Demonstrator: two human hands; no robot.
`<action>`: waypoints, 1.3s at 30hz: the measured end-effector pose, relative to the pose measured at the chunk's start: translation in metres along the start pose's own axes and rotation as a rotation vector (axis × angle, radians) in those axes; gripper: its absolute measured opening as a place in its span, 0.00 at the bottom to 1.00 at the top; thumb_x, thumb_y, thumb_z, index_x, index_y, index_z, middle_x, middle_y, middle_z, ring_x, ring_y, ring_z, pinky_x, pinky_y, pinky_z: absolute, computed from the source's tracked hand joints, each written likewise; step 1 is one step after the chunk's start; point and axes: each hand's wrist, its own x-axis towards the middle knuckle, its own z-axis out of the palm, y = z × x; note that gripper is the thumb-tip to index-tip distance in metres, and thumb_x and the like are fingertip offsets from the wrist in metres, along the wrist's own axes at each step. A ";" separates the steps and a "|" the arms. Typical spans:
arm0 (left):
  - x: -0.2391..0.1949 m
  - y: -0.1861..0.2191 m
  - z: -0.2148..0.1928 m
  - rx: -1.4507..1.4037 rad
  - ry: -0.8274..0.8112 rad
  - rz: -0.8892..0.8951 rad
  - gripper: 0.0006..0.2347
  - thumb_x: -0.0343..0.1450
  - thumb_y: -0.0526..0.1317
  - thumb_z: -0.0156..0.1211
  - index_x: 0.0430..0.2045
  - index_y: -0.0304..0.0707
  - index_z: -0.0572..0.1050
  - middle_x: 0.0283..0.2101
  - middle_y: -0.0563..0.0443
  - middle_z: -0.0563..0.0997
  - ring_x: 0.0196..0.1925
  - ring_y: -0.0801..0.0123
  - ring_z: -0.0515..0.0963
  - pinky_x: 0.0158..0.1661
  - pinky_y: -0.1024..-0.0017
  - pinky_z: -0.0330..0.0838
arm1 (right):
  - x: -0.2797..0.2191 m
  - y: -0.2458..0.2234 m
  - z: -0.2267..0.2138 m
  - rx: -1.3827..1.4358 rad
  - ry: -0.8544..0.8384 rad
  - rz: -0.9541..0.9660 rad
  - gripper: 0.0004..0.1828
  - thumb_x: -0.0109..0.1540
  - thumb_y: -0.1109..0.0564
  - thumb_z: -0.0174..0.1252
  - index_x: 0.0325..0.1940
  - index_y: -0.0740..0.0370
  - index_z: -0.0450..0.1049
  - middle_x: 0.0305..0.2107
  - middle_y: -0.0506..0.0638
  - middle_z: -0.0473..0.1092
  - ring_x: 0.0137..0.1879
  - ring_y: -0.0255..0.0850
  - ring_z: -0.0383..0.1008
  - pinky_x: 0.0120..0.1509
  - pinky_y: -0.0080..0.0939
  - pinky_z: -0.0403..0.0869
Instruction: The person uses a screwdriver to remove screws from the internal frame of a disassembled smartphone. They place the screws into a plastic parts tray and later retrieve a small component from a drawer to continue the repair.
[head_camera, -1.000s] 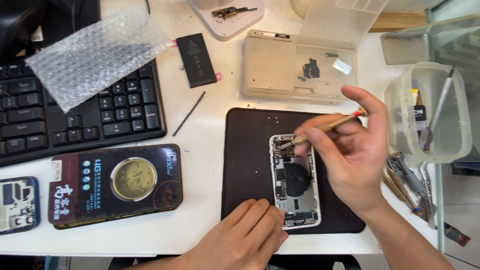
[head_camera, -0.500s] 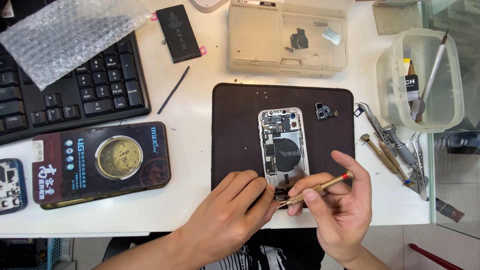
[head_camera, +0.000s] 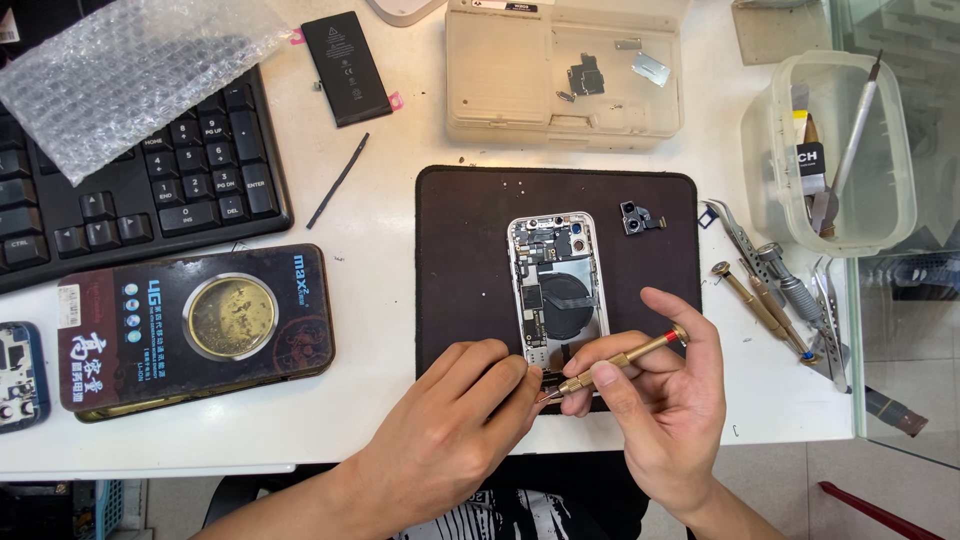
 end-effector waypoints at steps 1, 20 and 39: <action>0.000 0.000 0.000 0.001 0.002 -0.001 0.13 0.68 0.33 0.64 0.42 0.18 0.78 0.42 0.39 0.77 0.49 0.54 0.76 0.49 0.62 0.73 | 0.000 0.000 0.000 0.004 0.001 0.001 0.33 0.67 0.69 0.50 0.74 0.68 0.46 0.36 0.64 0.77 0.33 0.41 0.81 0.39 0.38 0.82; 0.000 0.000 0.002 -0.001 0.007 -0.002 0.14 0.67 0.33 0.64 0.43 0.18 0.78 0.41 0.40 0.77 0.48 0.56 0.76 0.48 0.63 0.73 | 0.002 0.000 0.001 0.024 -0.024 0.010 0.33 0.67 0.68 0.50 0.74 0.67 0.46 0.36 0.64 0.77 0.34 0.41 0.80 0.38 0.38 0.82; 0.001 0.000 0.004 -0.022 0.016 -0.025 0.13 0.70 0.37 0.67 0.41 0.21 0.79 0.40 0.42 0.77 0.47 0.57 0.76 0.48 0.62 0.73 | -0.002 0.002 -0.003 -0.026 -0.017 -0.036 0.34 0.68 0.67 0.50 0.75 0.68 0.44 0.37 0.64 0.77 0.34 0.42 0.80 0.39 0.38 0.83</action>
